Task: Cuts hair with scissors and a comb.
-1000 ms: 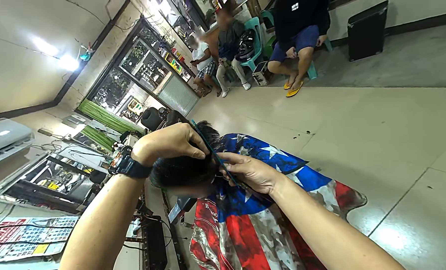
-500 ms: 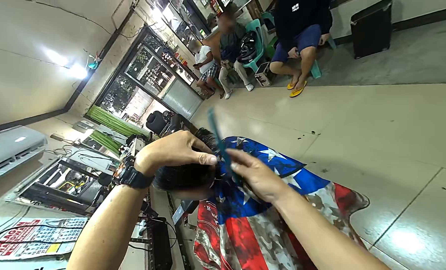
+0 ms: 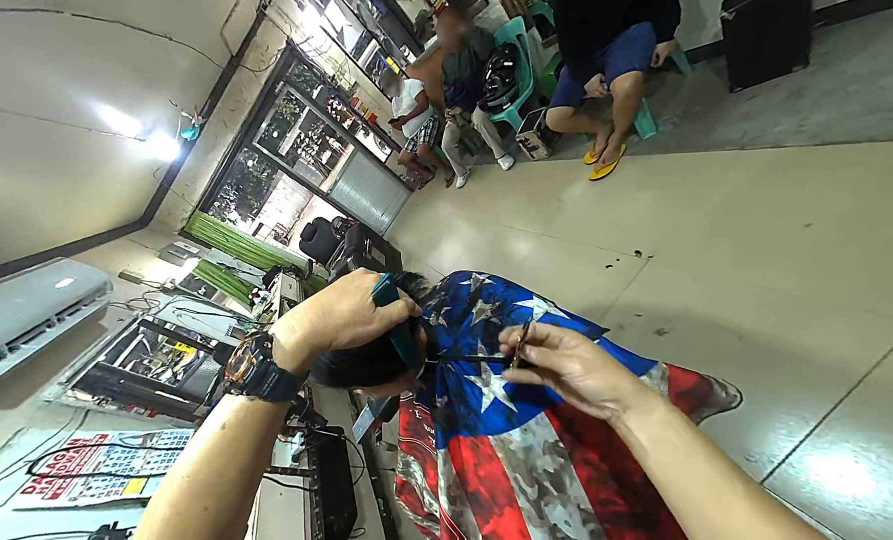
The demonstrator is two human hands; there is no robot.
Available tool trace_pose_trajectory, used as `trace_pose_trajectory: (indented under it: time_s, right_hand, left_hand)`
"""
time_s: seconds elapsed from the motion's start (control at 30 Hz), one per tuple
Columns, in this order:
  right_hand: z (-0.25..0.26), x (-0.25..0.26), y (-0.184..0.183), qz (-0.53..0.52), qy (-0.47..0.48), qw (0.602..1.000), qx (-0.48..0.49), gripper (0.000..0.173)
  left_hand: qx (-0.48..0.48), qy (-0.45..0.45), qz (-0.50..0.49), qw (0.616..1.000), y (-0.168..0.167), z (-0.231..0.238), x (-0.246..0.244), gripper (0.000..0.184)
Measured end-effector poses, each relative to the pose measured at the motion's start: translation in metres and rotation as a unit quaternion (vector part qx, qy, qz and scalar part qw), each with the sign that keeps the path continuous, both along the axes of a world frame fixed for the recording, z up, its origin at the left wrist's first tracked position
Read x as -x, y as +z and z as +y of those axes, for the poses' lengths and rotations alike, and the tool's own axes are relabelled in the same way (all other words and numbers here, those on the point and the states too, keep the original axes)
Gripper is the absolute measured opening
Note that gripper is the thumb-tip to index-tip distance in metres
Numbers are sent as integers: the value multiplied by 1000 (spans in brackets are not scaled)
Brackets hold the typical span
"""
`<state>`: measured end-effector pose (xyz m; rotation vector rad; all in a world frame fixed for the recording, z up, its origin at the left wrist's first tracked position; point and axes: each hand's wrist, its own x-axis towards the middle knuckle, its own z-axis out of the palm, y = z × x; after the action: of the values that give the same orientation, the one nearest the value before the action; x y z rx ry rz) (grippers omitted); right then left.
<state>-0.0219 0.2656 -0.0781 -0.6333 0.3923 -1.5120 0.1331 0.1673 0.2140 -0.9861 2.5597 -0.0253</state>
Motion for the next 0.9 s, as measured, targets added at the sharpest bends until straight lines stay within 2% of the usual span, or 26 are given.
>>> trace_pose_trajectory:
  time_s: [0.07, 0.17, 0.3, 0.4, 0.67, 0.77, 0.9]
  right_hand:
    - [3, -1, -1, 91, -2, 995, 43, 14]
    - [2, -2, 0, 200, -19, 977, 78, 20]
    - [-2, 2, 5, 300, 70, 946, 103, 39]
    - [-8, -2, 12, 309, 105, 935, 138, 42]
    - [-46, -2, 46, 354, 82, 904, 227, 44]
    - [-54, 2, 56, 380, 65, 890, 245, 37]
    - [-55, 11, 47, 390, 91, 883, 243, 24]
  left_hand:
    - [6, -14, -9, 1000, -1, -1, 4, 33]
    - [8, -27, -20, 999, -2, -3, 7, 33]
    - [8, -53, -12, 998, -2, -6, 7, 33]
    - [2, -46, -8, 999, -2, -5, 9, 33]
    - [-10, -46, -13, 999, -1, -6, 9, 32]
    - [-17, -37, -14, 999, -1, -7, 9, 30]
    - [-17, -44, -14, 999, -1, -8, 8, 33]
